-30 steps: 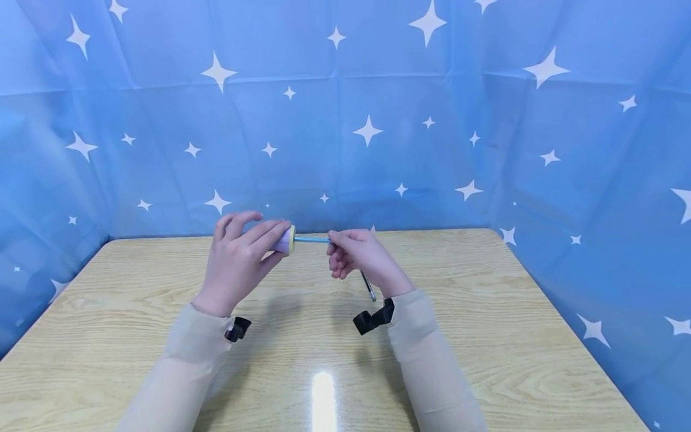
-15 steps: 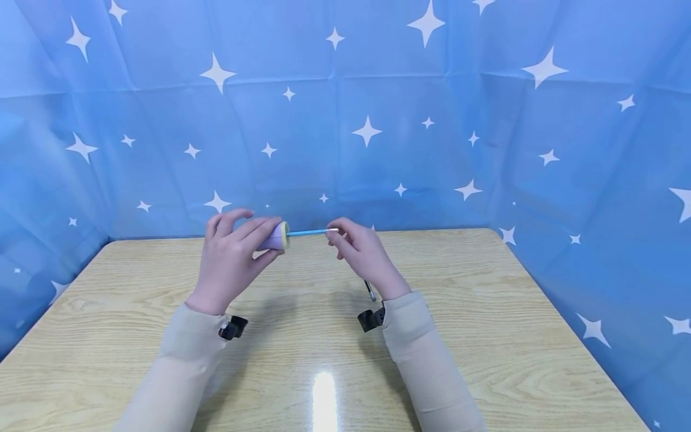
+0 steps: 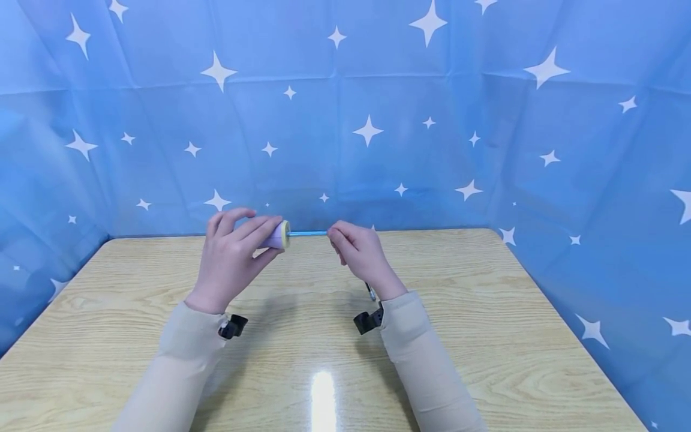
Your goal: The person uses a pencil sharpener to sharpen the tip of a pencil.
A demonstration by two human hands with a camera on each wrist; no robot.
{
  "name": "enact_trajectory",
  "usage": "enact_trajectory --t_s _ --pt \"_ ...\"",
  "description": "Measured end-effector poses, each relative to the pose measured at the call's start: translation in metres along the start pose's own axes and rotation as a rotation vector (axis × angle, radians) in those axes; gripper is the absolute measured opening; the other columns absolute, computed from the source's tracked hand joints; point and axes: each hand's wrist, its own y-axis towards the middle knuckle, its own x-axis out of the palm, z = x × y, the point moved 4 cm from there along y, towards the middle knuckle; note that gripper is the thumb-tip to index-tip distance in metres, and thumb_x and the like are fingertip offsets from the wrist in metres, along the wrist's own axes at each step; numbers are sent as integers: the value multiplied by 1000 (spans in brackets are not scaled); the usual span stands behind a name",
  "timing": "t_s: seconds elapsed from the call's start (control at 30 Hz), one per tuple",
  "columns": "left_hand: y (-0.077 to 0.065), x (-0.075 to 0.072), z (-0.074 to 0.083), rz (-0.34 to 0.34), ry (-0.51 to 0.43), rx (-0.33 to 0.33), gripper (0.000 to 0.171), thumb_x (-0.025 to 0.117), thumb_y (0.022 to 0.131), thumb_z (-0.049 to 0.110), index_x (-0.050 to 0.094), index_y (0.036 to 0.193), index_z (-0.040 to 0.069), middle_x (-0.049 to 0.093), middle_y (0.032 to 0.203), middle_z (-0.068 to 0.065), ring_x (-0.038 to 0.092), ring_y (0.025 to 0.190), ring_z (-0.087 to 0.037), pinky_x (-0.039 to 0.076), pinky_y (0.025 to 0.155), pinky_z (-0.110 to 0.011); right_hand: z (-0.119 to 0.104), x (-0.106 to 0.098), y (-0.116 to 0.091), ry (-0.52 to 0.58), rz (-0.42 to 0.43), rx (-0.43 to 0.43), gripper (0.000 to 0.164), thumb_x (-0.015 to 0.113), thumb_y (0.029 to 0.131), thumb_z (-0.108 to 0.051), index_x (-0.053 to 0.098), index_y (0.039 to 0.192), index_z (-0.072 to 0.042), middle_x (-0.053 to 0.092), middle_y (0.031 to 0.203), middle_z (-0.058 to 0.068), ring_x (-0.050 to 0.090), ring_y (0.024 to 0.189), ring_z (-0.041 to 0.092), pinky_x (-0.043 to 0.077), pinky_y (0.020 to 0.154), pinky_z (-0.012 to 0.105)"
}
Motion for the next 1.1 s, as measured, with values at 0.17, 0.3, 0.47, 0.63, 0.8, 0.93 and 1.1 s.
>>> enact_trajectory --t_s 0.17,0.3,0.47,0.63,0.8,0.93,1.1 --pt "0 0 3 12 19 6 40 81 78 14 71 117 12 71 107 -3 53 110 -29 35 94 -50 5 2 0 118 -68 193 47 40 105 -32 49 65 -9 44 51 7 46 48 35 42 66 37" --pt "0 2 4 3 24 11 42 83 76 15 72 117 12 71 107 -3 53 110 -29 35 94 -50 9 2 -1 245 -102 361 54 41 104 -40 44 65 -3 42 53 9 41 48 35 40 55 37" --pt "-1 6 4 -13 26 4 46 86 73 17 72 117 13 71 106 -2 53 111 -29 34 95 -51 8 0 -3 323 -110 451 55 43 103 -42 44 66 -1 42 54 9 38 49 26 38 49 33" --pt "-3 7 3 -24 28 -14 47 86 73 19 72 117 14 71 107 -1 53 112 -29 34 96 -51 8 0 -3 292 -142 458 54 38 104 -42 56 74 -1 47 59 9 42 51 25 41 52 33" --pt "-3 6 0 -42 31 -29 48 86 73 21 71 118 14 71 107 -2 52 113 -29 33 96 -51 8 1 0 220 -136 389 51 33 106 -40 62 101 1 60 81 10 53 58 23 46 60 33" --pt "-3 6 -1 -54 39 -37 48 86 73 23 71 118 14 71 106 -3 51 114 -29 33 96 -51 5 -2 0 163 -88 320 36 44 104 -32 62 121 -5 63 90 13 57 62 27 48 66 37" --pt "-2 7 2 -75 32 -31 48 86 73 24 71 118 15 71 107 -2 51 114 -29 33 96 -51 2 -3 -1 96 -58 261 22 58 99 -20 68 114 -8 65 83 9 58 65 31 48 64 38"
